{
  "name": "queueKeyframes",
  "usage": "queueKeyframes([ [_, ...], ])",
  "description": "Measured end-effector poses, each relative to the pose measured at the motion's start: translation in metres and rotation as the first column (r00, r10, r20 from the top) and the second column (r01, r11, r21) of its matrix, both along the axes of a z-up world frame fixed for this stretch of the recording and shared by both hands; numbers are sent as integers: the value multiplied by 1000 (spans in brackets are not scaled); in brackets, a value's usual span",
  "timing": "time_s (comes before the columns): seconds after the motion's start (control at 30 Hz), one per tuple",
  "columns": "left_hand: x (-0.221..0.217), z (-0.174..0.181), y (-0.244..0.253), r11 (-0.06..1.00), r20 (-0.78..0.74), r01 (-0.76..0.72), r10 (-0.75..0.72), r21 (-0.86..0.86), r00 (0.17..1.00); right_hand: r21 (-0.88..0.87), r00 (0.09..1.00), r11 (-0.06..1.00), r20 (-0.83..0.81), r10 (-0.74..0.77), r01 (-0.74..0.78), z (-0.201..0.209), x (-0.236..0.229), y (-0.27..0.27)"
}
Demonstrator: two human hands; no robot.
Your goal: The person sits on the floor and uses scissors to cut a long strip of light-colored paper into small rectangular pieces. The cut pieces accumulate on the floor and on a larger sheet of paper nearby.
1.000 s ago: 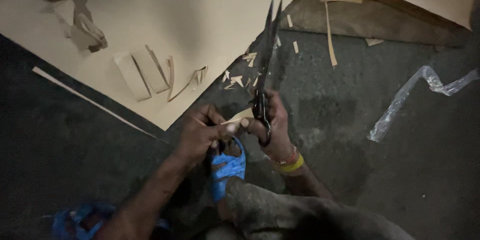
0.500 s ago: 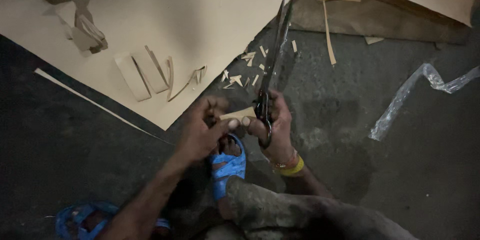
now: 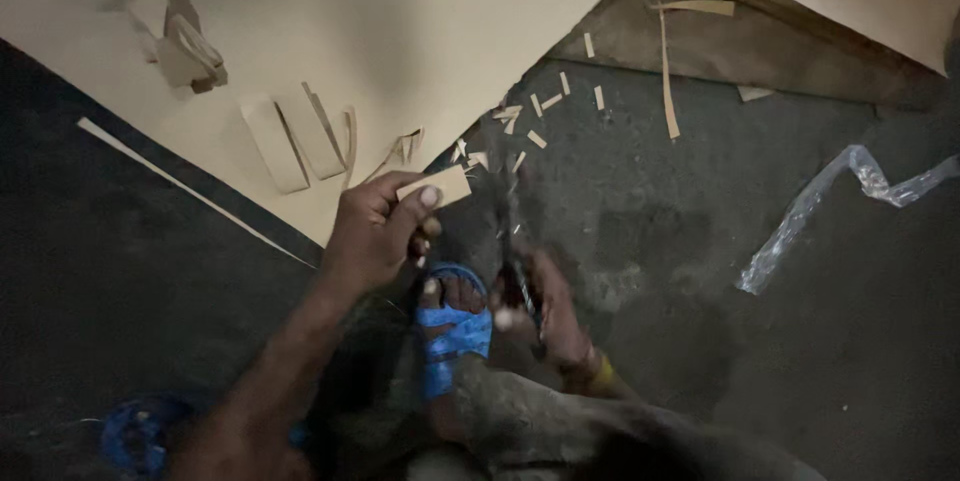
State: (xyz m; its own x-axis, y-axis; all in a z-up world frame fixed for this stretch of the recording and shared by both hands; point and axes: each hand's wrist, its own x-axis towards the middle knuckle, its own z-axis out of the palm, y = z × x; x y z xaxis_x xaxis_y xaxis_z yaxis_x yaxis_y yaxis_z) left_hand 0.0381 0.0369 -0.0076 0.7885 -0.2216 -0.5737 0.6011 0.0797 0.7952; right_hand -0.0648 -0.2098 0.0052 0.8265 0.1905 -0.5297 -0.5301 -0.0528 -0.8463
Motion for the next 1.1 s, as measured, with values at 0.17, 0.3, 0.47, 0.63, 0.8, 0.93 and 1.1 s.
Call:
queueKeyframes([
  [0.17,0,-14,-4,999,78,4,-1,-40,997,31,960,999,-278,-25,35,14,-35,10],
  [0.3,0,-15,-9,997,49,75,-75,-5,996,42,982,998,-188,-32,40,16,-29,21],
  [0.47,-1,-8,-10,993,106,101,-95,-57,990,-82,995,997,-94,-13,6,17,-23,29],
  [0.63,3,-4,-9,989,32,135,-133,-55,991,-46,1000,999,-21,-18,17,16,-20,36],
  [0.8,8,0,-9,983,45,185,-184,-10,982,-27,994,999,-101,-35,33,22,-16,36],
  [0.93,8,1,-9,983,6,165,-165,-77,986,-16,989,1000,-145,-21,19,19,-21,32],
  [1.1,9,-5,-10,980,34,182,-179,-78,983,30,998,998,-38,-56,57,-8,-37,28],
])
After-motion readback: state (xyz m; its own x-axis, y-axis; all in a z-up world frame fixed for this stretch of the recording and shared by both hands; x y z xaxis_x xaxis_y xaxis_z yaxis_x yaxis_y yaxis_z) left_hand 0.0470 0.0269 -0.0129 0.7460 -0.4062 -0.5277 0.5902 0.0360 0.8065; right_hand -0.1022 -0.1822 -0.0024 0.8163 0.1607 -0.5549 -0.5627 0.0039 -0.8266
